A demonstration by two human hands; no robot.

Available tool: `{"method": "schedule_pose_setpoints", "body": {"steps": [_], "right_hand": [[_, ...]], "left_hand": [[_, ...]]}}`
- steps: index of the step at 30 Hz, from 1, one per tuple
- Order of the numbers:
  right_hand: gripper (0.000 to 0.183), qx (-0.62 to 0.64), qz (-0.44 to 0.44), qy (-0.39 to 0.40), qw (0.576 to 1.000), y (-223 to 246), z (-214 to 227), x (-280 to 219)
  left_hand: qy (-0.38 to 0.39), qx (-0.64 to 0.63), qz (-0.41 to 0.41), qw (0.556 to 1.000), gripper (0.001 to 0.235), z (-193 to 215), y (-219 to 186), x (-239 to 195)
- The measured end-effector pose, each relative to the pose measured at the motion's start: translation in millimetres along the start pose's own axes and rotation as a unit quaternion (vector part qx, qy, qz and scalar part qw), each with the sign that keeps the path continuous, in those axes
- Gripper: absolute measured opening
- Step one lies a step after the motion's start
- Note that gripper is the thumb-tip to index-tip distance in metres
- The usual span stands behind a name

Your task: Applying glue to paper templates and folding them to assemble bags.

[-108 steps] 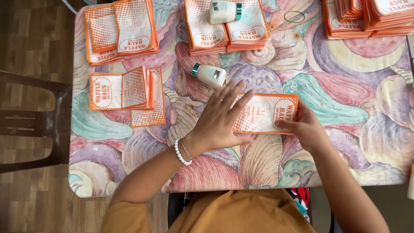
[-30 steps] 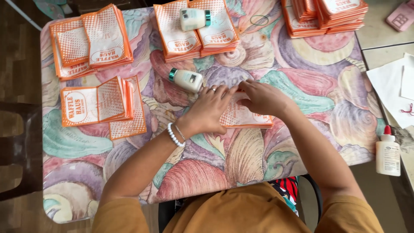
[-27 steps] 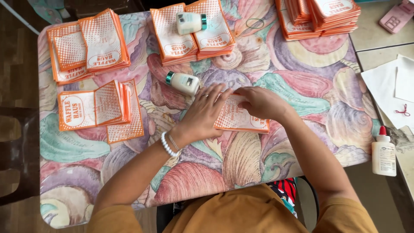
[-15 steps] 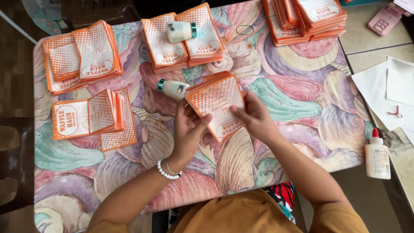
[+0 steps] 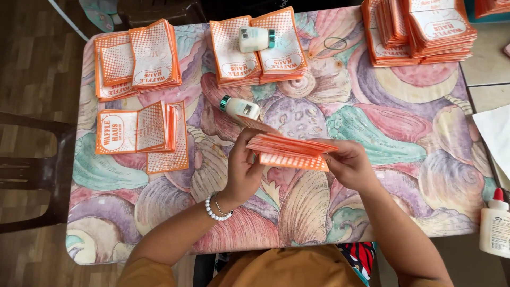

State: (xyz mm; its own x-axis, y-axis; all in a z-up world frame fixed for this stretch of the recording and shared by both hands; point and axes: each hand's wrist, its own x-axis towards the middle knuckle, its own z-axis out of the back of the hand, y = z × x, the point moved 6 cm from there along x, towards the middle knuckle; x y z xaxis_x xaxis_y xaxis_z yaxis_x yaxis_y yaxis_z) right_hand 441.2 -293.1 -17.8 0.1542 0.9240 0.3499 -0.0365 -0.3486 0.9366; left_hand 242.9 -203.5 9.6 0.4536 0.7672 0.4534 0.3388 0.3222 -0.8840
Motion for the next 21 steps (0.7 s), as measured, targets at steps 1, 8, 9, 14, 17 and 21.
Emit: {"method": "schedule_pose_setpoints", "body": {"steps": [1, 8, 9, 14, 17, 21], "right_hand": [[0.027, 0.002, -0.001, 0.001, 1.000, -4.0, 2.3, 1.3], [0.032, 0.143, -0.016, -0.047, 0.989, -40.5, 19.7, 4.3], [0.037, 0.187, -0.020, -0.044, 0.981, -40.5, 17.6, 6.2], [0.025, 0.201, -0.026, -0.083, 0.976, -60.3, 25.5, 1.8], [0.016, 0.207, -0.024, -0.114, 0.971, -38.5, 7.2, 4.5], [0.013, 0.182, -0.030, -0.166, 0.969, -79.4, 24.7, -14.2]], "left_hand": [[-0.002, 0.001, 0.002, 1.000, 0.019, 2.2, 2.0, -0.3], [-0.049, 0.020, -0.002, 0.999, 0.026, 8.9, 25.2, -13.8], [-0.060, 0.017, 0.010, 0.998, 0.027, 10.5, 30.6, -17.3], [-0.046, -0.001, -0.019, 0.999, 0.038, 0.2, 7.8, -11.3], [-0.010, 0.001, -0.046, 0.999, 0.045, -7.7, -1.1, -9.2], [0.008, 0.039, -0.082, 0.996, 0.054, -11.5, -2.4, -15.7]]}}
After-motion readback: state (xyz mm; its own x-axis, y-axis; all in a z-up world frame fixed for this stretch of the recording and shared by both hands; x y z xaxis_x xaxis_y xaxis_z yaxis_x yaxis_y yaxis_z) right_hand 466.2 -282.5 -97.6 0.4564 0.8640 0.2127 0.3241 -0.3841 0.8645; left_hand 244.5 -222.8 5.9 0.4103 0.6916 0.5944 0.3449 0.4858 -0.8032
